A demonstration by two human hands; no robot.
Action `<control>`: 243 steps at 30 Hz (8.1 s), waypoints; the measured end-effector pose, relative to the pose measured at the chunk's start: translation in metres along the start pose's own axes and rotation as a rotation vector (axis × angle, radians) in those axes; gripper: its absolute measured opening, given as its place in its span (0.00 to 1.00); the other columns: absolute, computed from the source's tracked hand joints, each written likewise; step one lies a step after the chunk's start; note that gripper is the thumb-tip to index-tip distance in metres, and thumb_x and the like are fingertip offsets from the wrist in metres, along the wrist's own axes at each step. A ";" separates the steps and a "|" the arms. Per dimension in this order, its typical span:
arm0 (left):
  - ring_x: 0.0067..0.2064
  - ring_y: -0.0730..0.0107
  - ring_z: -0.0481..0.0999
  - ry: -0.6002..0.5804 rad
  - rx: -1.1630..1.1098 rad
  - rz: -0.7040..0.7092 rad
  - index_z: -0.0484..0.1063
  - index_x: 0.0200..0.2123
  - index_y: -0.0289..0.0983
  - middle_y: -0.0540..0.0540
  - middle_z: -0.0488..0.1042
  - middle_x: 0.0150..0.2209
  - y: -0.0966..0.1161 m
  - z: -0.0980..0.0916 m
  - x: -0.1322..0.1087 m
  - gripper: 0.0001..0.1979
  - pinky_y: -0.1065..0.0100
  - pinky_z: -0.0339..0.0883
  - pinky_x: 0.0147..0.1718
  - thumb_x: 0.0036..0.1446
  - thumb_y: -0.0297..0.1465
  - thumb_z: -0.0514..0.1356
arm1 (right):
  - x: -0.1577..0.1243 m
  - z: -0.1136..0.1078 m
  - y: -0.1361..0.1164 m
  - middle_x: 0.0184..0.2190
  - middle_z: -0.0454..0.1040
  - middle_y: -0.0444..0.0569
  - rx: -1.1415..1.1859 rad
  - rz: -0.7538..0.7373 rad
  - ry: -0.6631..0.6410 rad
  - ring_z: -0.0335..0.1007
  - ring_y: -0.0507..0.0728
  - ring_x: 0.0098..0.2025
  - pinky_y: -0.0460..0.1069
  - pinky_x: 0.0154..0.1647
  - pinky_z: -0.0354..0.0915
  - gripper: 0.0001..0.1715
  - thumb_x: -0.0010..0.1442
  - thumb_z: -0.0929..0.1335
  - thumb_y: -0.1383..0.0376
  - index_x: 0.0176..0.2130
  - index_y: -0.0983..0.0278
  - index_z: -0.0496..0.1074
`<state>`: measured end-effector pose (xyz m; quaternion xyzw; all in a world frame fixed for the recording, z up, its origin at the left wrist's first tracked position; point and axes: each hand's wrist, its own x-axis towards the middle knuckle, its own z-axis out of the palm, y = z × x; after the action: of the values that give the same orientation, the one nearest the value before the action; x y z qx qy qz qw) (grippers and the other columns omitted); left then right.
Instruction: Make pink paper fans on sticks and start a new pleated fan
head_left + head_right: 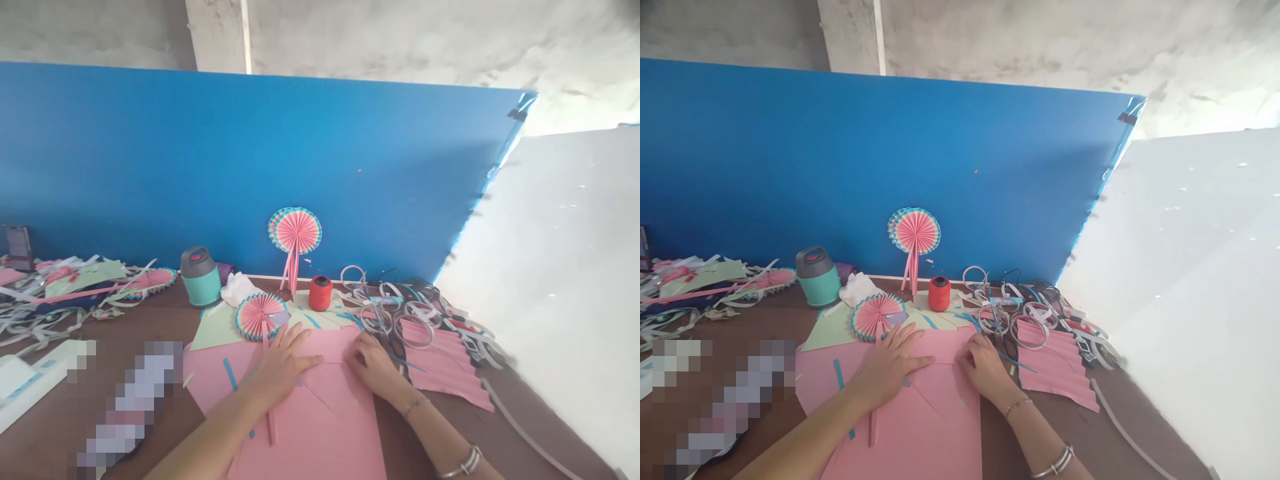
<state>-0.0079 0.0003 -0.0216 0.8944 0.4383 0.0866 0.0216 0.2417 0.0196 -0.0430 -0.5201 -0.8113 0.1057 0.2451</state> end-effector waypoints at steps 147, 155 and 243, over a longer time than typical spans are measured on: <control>0.37 0.61 0.72 -0.083 0.171 -0.284 0.72 0.32 0.35 0.42 0.72 0.33 0.018 -0.013 -0.004 0.14 0.61 0.62 0.39 0.53 0.16 0.50 | -0.009 0.002 -0.037 0.31 0.73 0.49 -0.470 -0.158 -0.075 0.67 0.55 0.34 0.48 0.33 0.55 0.12 0.59 0.62 0.75 0.30 0.65 0.72; 0.43 0.60 0.68 -0.030 0.085 -0.210 0.73 0.33 0.35 0.43 0.71 0.36 0.013 -0.010 -0.003 0.14 0.61 0.61 0.42 0.55 0.18 0.49 | -0.008 0.008 -0.025 0.31 0.71 0.49 -0.544 -0.223 -0.067 0.65 0.54 0.33 0.49 0.30 0.51 0.12 0.58 0.62 0.78 0.30 0.65 0.70; 0.41 0.66 0.71 0.049 -0.169 -0.511 0.68 0.31 0.38 0.48 0.74 0.35 0.012 -0.003 0.007 0.13 0.64 0.56 0.40 0.50 0.19 0.48 | -0.011 0.004 -0.014 0.34 0.69 0.49 -0.269 0.100 0.048 0.64 0.58 0.38 0.51 0.37 0.57 0.11 0.58 0.67 0.60 0.27 0.62 0.66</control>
<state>0.0046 -0.0017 -0.0160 0.7475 0.6413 0.1361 0.1069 0.2318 0.0041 -0.0436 -0.5904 -0.7852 -0.0043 0.1867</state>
